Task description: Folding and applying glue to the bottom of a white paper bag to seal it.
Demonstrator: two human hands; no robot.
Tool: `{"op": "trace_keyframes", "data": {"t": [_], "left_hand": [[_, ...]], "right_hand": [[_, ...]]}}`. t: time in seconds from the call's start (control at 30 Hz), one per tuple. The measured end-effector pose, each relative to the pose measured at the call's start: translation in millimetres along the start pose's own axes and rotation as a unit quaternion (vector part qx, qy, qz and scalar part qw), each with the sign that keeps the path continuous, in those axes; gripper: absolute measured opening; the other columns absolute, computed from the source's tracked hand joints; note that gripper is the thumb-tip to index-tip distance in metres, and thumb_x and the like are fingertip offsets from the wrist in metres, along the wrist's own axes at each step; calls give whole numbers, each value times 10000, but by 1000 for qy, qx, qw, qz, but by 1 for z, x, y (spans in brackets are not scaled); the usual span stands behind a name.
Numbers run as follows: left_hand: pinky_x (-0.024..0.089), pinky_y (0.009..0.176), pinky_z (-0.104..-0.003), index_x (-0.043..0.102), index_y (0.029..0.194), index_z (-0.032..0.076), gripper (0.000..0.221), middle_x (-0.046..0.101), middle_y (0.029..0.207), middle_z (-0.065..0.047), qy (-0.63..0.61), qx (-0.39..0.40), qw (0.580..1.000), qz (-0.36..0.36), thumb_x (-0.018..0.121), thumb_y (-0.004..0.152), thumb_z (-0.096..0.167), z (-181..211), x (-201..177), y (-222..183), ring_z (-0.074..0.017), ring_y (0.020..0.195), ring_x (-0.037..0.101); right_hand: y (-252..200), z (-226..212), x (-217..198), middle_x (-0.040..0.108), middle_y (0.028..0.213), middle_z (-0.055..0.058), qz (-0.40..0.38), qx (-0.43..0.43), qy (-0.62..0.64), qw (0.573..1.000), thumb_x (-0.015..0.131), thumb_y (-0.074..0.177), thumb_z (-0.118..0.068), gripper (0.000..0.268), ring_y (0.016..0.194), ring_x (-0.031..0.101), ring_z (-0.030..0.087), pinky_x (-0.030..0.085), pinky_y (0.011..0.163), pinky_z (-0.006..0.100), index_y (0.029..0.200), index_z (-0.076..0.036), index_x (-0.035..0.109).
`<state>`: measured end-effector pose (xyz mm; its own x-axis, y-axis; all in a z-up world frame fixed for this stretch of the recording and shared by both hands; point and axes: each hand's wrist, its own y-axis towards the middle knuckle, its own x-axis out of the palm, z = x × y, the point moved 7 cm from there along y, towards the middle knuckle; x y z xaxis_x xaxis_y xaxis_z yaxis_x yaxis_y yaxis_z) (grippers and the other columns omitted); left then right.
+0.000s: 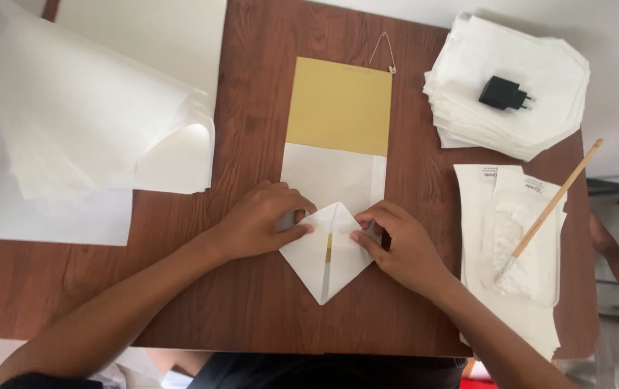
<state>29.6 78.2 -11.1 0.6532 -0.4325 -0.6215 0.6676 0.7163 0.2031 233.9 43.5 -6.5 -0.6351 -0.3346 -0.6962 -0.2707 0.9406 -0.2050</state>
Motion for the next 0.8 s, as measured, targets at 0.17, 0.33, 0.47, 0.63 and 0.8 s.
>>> {"op": "trace_keyframes", "data": {"t": [0.17,0.33,0.47,0.63,0.8], "left_hand": [[462,764,-361,743,1068,89,163,723,820,-50,-30,26,999,14,743,916,146,-5,4,-13,-230,754,674],[483,777,-356,766,1004,82,101,762,962,-74,-56,24,997,42,751,908,107,2,-11,-11,-221,770,693],[489,777,-351,779,986,97,81,764,966,-66,-65,24,997,32,747,912,96,-2,-7,-11,-201,759,694],[494,752,-356,786,960,95,85,771,945,-63,-43,40,997,47,780,883,61,3,-9,-10,-203,731,702],[492,732,-351,790,938,107,79,768,937,-44,-8,61,997,56,788,877,57,7,-6,-10,-183,696,685]], "right_hand": [[2,-2,1,682,921,67,62,-78,40,994,755,902,-57,160,894,699,207,586,818,372,1061,-68,740],[0,6,2,691,862,36,137,-142,28,980,787,867,-31,98,760,684,173,599,704,327,936,-101,789],[1,7,3,715,850,30,138,-146,-6,980,801,844,-26,105,736,704,180,609,684,316,908,-109,807],[-10,-11,5,730,890,21,201,-231,-77,949,774,864,-65,132,737,701,211,571,689,347,973,-132,808],[-20,-26,13,705,894,-4,242,-318,-157,903,804,858,-117,167,760,675,179,528,748,356,1007,-193,802]]}}
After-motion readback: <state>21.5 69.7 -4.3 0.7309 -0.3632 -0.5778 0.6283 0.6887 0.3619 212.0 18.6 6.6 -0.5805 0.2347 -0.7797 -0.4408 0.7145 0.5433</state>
